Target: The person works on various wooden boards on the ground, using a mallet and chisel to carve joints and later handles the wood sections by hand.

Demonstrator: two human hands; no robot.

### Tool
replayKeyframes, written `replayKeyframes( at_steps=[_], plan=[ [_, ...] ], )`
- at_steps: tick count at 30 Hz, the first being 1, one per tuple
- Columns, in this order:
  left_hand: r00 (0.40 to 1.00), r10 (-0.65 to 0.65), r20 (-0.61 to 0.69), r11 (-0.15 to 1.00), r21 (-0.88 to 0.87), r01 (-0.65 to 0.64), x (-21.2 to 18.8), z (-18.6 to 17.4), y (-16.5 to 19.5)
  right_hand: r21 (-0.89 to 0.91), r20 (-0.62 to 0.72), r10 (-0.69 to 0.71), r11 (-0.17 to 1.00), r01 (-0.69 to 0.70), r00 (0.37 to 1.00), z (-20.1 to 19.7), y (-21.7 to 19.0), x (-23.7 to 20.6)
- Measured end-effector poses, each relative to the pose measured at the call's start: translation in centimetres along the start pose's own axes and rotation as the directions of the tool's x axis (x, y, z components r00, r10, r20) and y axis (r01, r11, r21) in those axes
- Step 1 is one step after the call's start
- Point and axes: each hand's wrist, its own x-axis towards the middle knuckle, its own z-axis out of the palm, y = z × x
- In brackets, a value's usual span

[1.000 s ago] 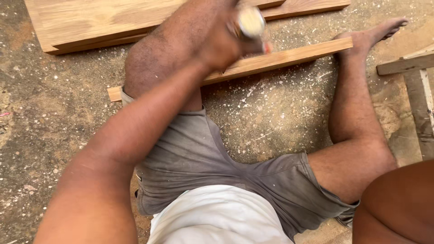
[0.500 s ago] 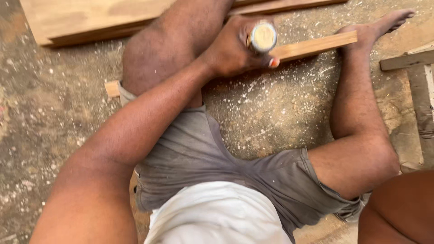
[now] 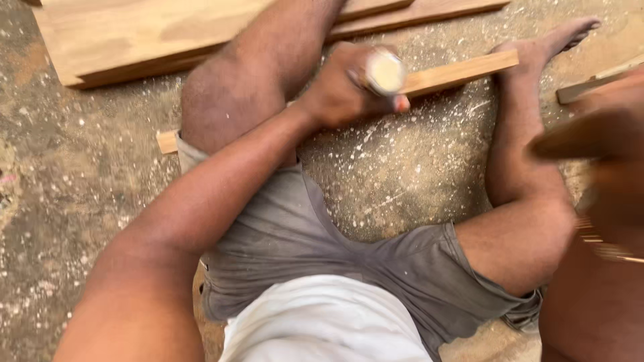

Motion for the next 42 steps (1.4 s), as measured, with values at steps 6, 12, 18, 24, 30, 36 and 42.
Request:
replayKeyframes(
  at_steps=[6,12,18,24,30,36,42],
  plan=[
    [0.908,-0.401,-0.118,0.913,-0.133,0.386,0.6,0.4,-1.8,-0.022,-0.221,-0.02,1.0,0.016,0.975,3.9,11.3,8.1],
    [0.976,-0.211,0.059,0.976,-0.04,0.214,-1.1,0.2,-1.3,-0.397,0.55,-0.215,0.784,0.478,0.807,-4.7,-5.1,-6.4],
    [0.832,-0.444,-0.334,0.896,-0.152,0.418,0.8,-0.8,-1.9,-0.318,0.359,-0.411,0.79,0.524,0.838,-7.1,-13.1,-10.9],
    [0.992,0.125,0.031,0.985,-0.125,-0.12,0.7,0.7,-1.8,0.223,-0.037,0.091,0.971,-0.08,0.995,-0.8,-0.8,1.2],
    [0.998,0.001,-0.06,0.984,-0.179,-0.012,-0.2,0.8,-0.9,0.569,-0.245,0.335,0.81,-0.145,0.91,0.9,3.9,5.9],
    [0.976,0.188,-0.107,0.943,-0.258,-0.21,0.2,0.7,-0.5,-0.373,0.452,-0.392,0.733,0.569,0.801,-7.2,-8.9,-8.4],
    [0.79,-0.477,-0.385,0.861,-0.386,0.331,1.1,0.7,-1.7,-0.093,0.244,-0.322,0.931,0.353,0.915,-9.3,-11.8,-10.9]
  ],
)
